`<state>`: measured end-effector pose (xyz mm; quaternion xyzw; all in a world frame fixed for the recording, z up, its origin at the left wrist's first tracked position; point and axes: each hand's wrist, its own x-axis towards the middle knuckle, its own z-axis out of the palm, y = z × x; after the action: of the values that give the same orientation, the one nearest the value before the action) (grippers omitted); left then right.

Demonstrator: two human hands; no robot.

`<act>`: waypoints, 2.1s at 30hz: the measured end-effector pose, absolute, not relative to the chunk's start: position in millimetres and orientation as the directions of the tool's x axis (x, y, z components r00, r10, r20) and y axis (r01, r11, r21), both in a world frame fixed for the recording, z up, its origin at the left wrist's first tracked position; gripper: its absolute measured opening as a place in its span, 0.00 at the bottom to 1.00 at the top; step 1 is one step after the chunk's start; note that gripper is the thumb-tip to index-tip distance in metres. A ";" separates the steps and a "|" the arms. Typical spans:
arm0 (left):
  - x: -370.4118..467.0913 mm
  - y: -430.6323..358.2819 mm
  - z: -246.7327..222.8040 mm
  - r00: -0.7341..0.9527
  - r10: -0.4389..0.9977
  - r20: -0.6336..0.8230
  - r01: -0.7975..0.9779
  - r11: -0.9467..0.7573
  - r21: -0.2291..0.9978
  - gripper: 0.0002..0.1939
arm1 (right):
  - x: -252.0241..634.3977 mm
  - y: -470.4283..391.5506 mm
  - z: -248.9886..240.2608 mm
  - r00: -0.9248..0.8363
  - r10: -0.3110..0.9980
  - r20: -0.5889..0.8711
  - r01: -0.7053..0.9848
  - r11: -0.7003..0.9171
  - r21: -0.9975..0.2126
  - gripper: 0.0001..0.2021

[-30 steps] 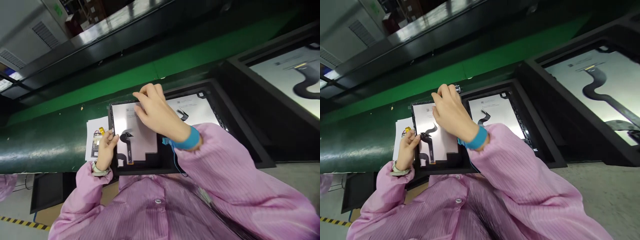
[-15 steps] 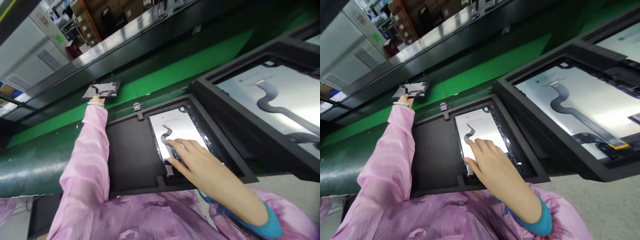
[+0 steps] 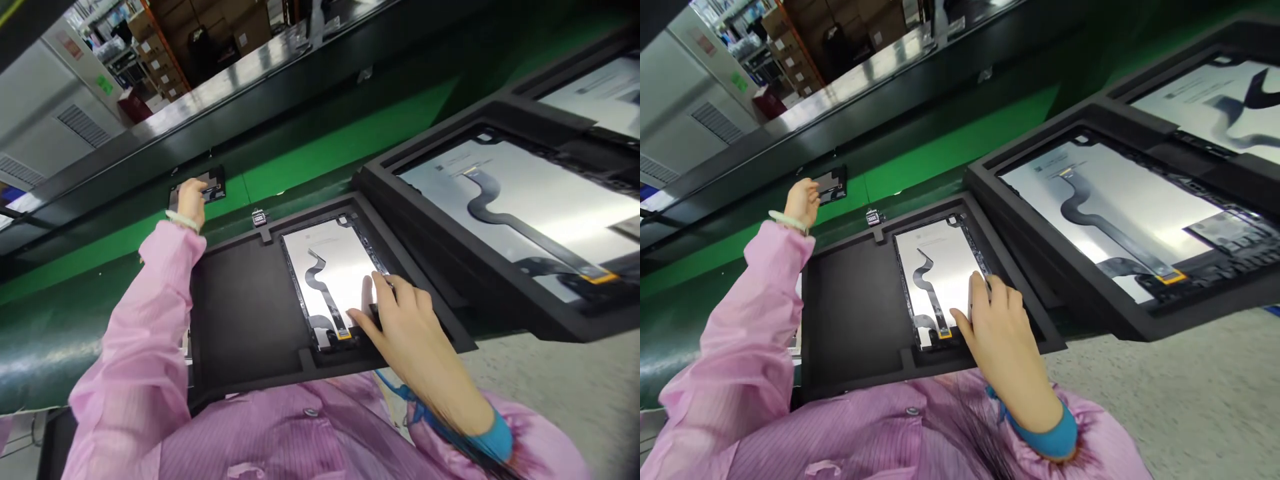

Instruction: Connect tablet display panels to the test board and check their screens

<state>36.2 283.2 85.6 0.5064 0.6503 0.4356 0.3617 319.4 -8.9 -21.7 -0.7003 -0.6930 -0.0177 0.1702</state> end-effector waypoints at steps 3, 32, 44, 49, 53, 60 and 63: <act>46.5 195.8 66.8 0.213 0.966 -0.144 0.432 0.039 0.901 0.15 | 320.4 -9.6 -26.3 0.098 0.962 0.256 0.974 -0.040 -0.223 0.31; 123.2 13.8 -5.5 0.129 0.871 -0.474 -0.184 0.491 0.852 0.36 | 351.0 -1.0 -32.5 0.387 0.916 -0.107 0.556 -0.324 -0.765 0.34; 61.4 -25.5 27.8 0.096 0.915 -0.392 -0.344 0.400 0.849 0.31 | 291.6 -15.8 0.8 0.161 0.984 -0.081 0.374 -0.137 -0.917 0.31; -3.1 -41.7 11.4 -0.041 0.896 -0.442 -0.233 0.421 0.876 0.34 | 243.8 -2.6 -19.9 -0.200 0.966 -0.162 0.197 -0.123 -0.973 0.26; -41.5 -48.0 11.6 -0.190 0.929 -0.317 0.134 0.344 0.929 0.26 | 221.0 6.6 -32.7 -0.238 0.959 -0.156 0.214 -0.105 -0.971 0.22; -113.0 -17.7 9.7 -0.159 0.912 0.377 0.847 -0.070 0.527 0.21 | 209.5 5.9 -32.7 -0.196 0.980 -0.028 0.551 0.087 -0.830 0.23; -135.2 13.9 -2.5 0.055 0.958 0.283 0.864 -0.188 0.468 0.20 | 210.7 -3.8 -13.6 -0.221 0.969 0.107 0.781 0.242 -0.575 0.24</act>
<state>-135.2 13.9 -2.5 0.7211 0.6314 0.2717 0.0863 210.7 -3.8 -13.6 -0.5804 -0.7541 0.2052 0.2290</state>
